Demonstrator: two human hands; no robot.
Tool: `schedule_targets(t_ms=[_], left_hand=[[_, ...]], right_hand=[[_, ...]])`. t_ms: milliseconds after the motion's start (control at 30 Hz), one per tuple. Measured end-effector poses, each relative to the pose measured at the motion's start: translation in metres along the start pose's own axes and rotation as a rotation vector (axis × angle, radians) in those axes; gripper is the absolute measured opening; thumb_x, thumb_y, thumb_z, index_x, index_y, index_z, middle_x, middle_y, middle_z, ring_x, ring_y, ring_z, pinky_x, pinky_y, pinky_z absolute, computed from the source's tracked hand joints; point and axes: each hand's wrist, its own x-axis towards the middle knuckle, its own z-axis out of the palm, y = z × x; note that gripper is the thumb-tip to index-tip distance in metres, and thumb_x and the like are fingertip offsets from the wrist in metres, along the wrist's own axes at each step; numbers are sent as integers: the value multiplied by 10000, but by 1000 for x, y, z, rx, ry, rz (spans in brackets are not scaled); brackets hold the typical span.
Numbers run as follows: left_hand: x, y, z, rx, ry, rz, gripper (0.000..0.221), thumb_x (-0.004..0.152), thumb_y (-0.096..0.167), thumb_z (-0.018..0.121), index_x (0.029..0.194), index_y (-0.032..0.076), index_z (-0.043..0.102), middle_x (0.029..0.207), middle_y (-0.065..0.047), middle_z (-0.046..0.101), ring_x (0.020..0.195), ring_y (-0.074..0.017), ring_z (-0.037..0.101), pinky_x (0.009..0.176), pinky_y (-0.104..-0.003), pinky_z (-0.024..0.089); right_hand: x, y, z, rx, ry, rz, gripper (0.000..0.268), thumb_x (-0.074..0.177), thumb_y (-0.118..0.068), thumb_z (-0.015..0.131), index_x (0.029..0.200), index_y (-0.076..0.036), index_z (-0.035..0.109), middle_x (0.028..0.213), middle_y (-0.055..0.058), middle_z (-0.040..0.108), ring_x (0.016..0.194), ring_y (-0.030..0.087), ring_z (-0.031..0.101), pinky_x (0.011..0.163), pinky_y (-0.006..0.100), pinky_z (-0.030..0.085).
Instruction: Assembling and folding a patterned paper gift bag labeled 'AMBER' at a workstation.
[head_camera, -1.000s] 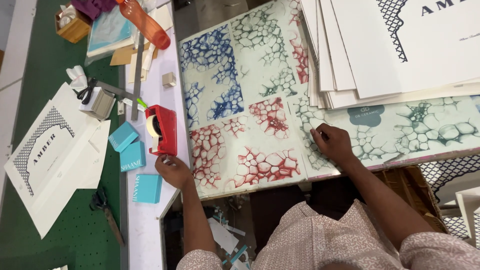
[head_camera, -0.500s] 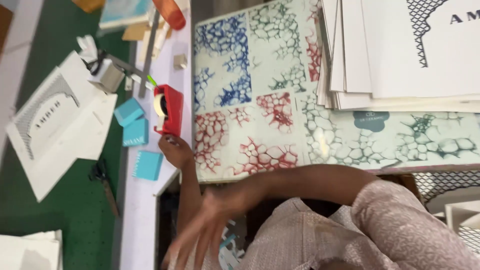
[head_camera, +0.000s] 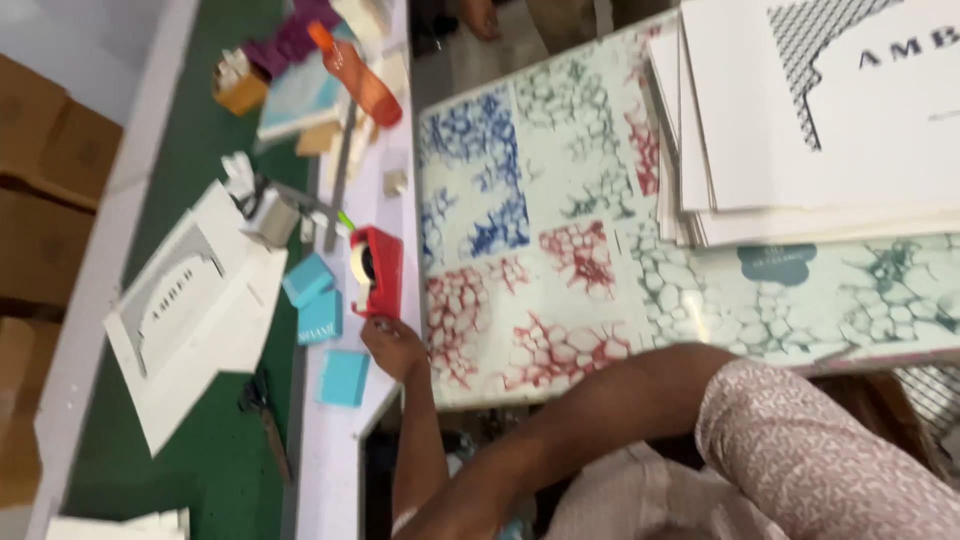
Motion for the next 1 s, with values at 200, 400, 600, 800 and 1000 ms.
schedule_targets(t_ms=[200,400,600,800,1000], left_hand=[[1,6,-4,67,-24,-35,158,951,105,618,1088,41,577,1083,-154,615,913,-343,653,760,-440,545],[-3,-12,9,71,-14,-62,165,1004,136,608,1137,40,592,1054,-146,627,849,-318,662,745,-448,533],[0,-8,4,14,-19,-6,196,962,123,591,1132,25,591,1078,-160,619,827,-304,656,750,-438,539],[-1,3,-6,-12,-74,-80,200,947,123,611,1122,27,588,1069,-151,617,869,-312,651,779,-440,532],[0,1,-5,-28,-59,-40,219,922,117,620,1123,41,580,1079,-138,612,819,-278,652,737,-426,536]], right_hand=[[-10,-1,-7,-180,80,-3,635,1084,-500,366,1492,-41,530,1457,118,605,1319,212,606,1139,348,493],[2,7,15,-275,139,3,570,1089,-454,423,1458,-41,560,1427,119,627,1294,205,616,1117,344,500],[-3,-3,10,-465,240,-58,506,1094,-409,480,1424,-41,591,1396,120,648,1269,198,626,1096,341,507],[-39,33,16,-535,305,13,442,1099,-364,538,1390,-41,621,1366,120,670,1244,190,636,1075,338,514],[-218,113,-30,-640,1239,640,232,961,-319,678,936,-89,676,731,70,680,614,176,645,570,358,521]])
